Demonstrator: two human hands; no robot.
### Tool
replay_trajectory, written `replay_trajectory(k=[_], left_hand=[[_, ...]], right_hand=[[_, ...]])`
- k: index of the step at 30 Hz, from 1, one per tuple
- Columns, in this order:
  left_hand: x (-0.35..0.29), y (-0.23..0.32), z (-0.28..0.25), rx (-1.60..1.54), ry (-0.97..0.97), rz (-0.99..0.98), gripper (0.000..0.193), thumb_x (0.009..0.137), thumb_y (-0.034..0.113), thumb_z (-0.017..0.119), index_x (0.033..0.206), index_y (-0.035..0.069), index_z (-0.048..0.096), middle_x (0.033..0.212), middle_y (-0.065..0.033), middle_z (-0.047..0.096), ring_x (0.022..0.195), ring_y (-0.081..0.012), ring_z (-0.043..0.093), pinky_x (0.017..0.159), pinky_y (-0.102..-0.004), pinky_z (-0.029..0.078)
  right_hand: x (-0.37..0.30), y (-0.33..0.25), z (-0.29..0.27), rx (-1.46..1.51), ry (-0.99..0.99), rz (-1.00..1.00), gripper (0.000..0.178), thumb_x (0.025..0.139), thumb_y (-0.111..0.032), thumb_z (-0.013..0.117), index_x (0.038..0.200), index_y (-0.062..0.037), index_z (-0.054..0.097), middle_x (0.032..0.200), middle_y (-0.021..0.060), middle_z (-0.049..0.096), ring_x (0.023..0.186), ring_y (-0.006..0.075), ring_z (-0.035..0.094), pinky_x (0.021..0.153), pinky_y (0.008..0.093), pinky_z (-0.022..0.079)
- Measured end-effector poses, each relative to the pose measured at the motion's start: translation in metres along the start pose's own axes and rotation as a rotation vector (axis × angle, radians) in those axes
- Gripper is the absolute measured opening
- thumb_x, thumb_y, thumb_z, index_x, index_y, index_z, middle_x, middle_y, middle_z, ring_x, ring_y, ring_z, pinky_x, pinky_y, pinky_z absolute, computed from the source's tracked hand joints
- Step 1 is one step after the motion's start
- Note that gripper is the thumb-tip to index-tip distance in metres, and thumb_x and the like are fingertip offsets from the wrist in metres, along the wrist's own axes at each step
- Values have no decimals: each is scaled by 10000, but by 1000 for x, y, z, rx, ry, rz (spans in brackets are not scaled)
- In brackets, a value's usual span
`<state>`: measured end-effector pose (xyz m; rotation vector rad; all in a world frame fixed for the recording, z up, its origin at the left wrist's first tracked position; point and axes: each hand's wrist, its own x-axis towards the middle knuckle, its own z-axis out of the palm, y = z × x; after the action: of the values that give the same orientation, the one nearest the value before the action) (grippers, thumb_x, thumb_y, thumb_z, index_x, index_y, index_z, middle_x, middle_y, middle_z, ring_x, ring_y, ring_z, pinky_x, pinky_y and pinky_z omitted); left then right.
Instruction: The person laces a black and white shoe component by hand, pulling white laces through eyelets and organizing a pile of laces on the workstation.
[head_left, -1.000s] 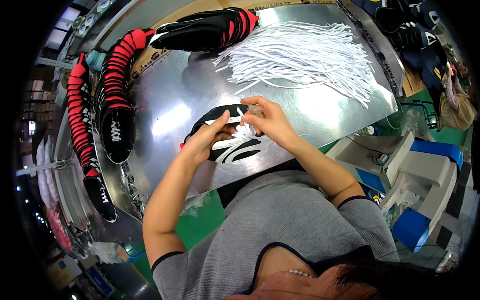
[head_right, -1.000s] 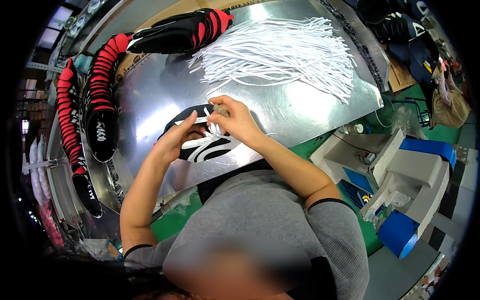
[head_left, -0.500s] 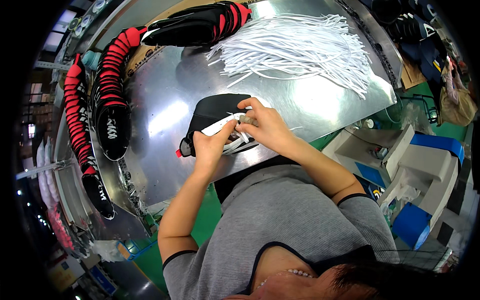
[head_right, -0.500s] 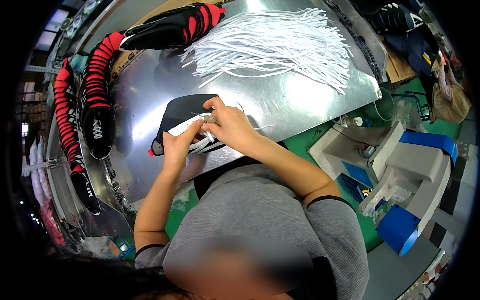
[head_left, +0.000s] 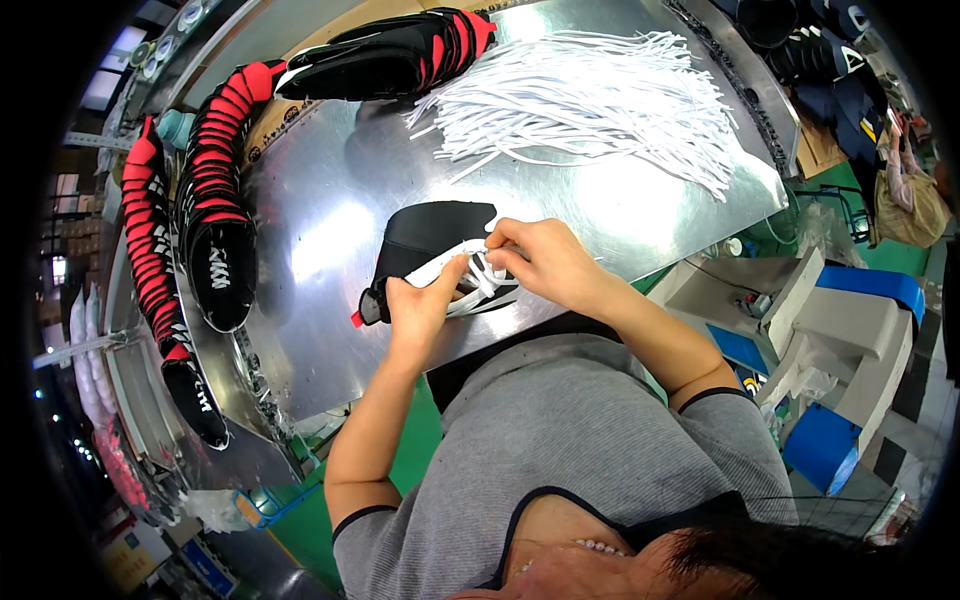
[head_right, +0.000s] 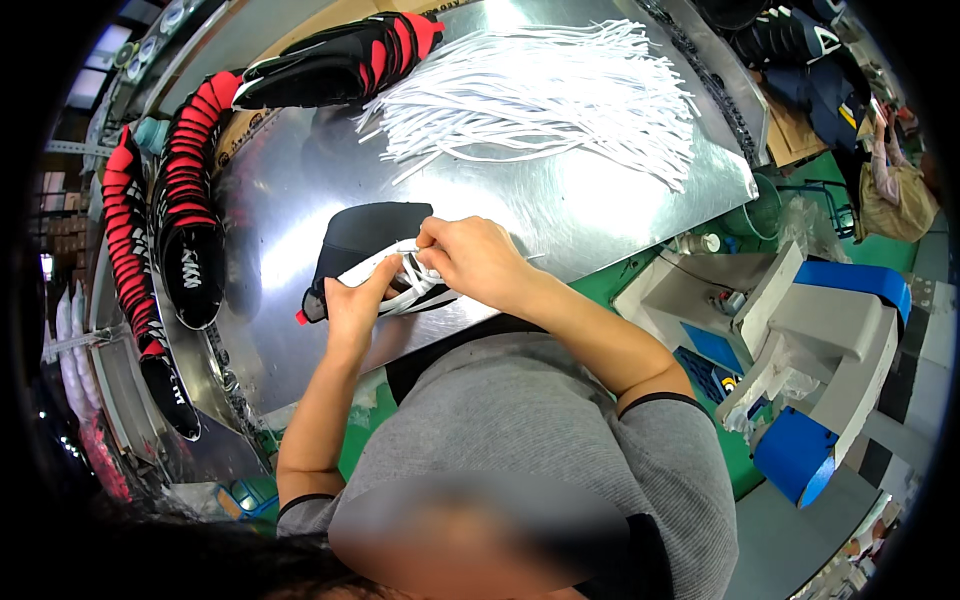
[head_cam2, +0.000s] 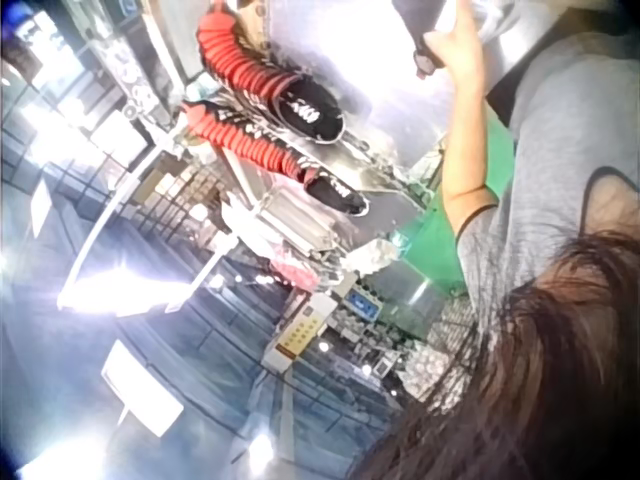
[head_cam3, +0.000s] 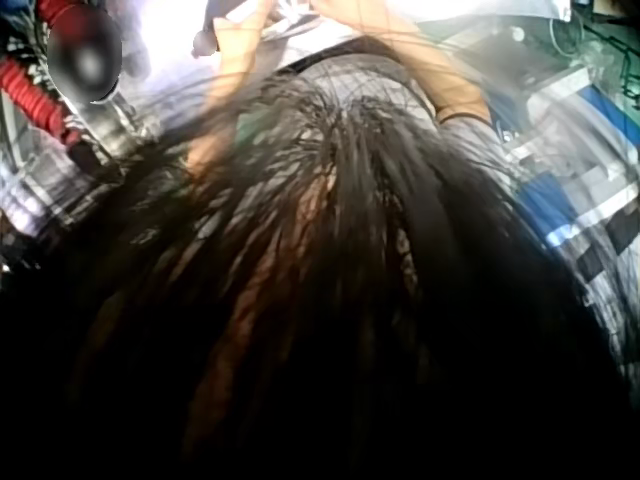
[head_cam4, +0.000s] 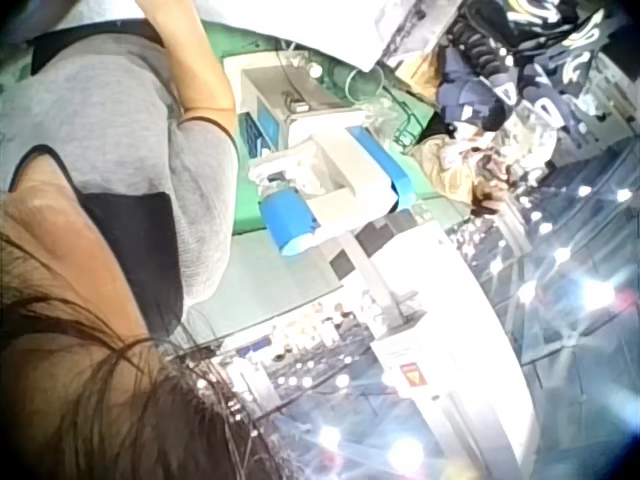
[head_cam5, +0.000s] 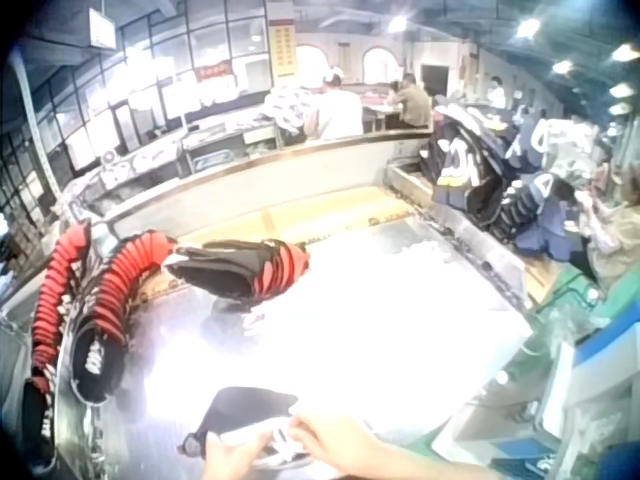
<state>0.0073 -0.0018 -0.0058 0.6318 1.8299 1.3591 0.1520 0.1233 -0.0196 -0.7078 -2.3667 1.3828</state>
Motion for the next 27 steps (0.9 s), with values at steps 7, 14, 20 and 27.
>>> replay_trajectory(k=[7, 14, 20, 27], left_hand=[[-5, -9, -4, 97, -96, 133, 261, 872, 59, 710, 1106, -32, 642, 894, -59, 679, 693, -97, 624, 585, -261, 516], [22, -8, -35, 8, -218, -235, 158, 889, 85, 679, 1031, 17, 677, 824, -36, 666, 676, -87, 588, 638, -270, 481], [31, -6, -24, 48, -286, -20, 237, 835, 83, 724, 1059, 15, 685, 951, -29, 696, 850, -102, 626, 742, -279, 503], [40, 4, -14, 6, -169, -163, 147, 861, 83, 721, 994, 27, 689, 830, -1, 665, 709, -94, 595, 637, -248, 475]], right_hand=[[19, -5, 21, -221, -110, 10, 186, 905, -157, 620, 993, -3, 565, 828, 211, 677, 776, 417, 655, 697, 476, 508], [24, -29, -18, -156, -83, 95, 135, 921, -121, 608, 1001, -12, 606, 732, 134, 666, 675, 270, 665, 649, 366, 510], [34, 17, 30, 278, 124, -40, 182, 973, -114, 568, 1126, -23, 603, 816, 115, 665, 724, 186, 641, 680, 304, 499], [43, 18, 36, 249, 202, 84, 225, 985, -226, 546, 1128, -60, 601, 774, 127, 670, 713, 259, 673, 681, 353, 506]])
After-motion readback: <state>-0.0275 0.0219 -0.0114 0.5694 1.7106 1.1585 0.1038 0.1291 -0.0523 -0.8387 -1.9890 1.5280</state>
